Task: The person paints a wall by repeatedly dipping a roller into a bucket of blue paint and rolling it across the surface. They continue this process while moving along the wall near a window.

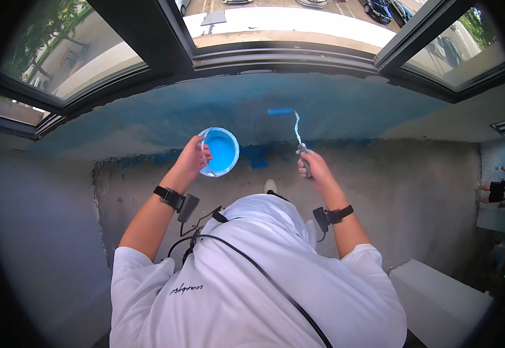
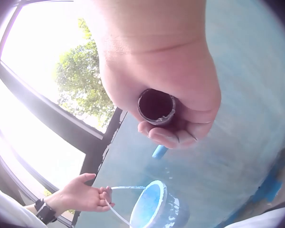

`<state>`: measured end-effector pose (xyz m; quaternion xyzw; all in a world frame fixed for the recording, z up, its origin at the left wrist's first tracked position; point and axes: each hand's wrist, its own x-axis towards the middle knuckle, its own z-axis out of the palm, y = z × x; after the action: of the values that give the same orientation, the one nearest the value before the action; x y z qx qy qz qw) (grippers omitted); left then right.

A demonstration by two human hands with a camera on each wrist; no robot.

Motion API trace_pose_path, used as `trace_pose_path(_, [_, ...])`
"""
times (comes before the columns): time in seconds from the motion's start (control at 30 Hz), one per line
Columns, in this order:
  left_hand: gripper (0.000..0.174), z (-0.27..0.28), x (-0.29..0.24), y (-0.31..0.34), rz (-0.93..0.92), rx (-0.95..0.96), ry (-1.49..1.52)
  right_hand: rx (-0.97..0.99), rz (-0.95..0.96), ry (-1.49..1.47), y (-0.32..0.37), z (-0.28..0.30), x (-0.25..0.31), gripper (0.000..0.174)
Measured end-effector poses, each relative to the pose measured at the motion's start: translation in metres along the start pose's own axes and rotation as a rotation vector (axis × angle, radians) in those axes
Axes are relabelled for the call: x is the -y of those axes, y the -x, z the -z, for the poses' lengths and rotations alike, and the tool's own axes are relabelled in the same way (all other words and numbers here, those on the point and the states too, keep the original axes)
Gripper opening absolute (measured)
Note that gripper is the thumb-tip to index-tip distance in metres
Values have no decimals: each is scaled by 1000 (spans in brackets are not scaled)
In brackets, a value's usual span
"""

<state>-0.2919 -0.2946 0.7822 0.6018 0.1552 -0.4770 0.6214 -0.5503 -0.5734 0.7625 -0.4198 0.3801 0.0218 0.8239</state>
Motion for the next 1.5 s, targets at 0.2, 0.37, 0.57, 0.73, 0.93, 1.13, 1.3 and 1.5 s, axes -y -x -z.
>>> trace_pose_path(0.2, [27, 12, 29, -13, -22, -46, 70, -105, -75, -51, -77, -3, -2, 11])
trace_pose_path(0.37, [27, 21, 45, -16, 22, -81, 130, -129, -206, -149, -145, 10, -23, 13])
trace_pose_path(0.57, [31, 29, 59, -25, 121, -162, 191, -98, -204, -420, -86, 4, 23, 14])
trace_pose_path(0.73, [31, 31, 74, -25, 113, -181, 221, -95, -152, -361, -56, 9, 45, 15])
trace_pose_path(0.93, [30, 32, 68, -15, 80, -163, 220, -153, -237, -251, -155, -8, -6, 15])
trace_pose_path(1.13, [34, 21, 53, -11, 11, -76, 229, -125, -255, -397, -108, 8, 27, 18])
trace_pose_path(1.3, [37, 18, 46, -11, -26, -6, 294, -82, -111, -448, -14, 18, 75, 21])
trace_pose_path(1.5, [35, 18, 49, -8, -35, 45, 310, -160, -109, -280, -69, -1, 41, 12])
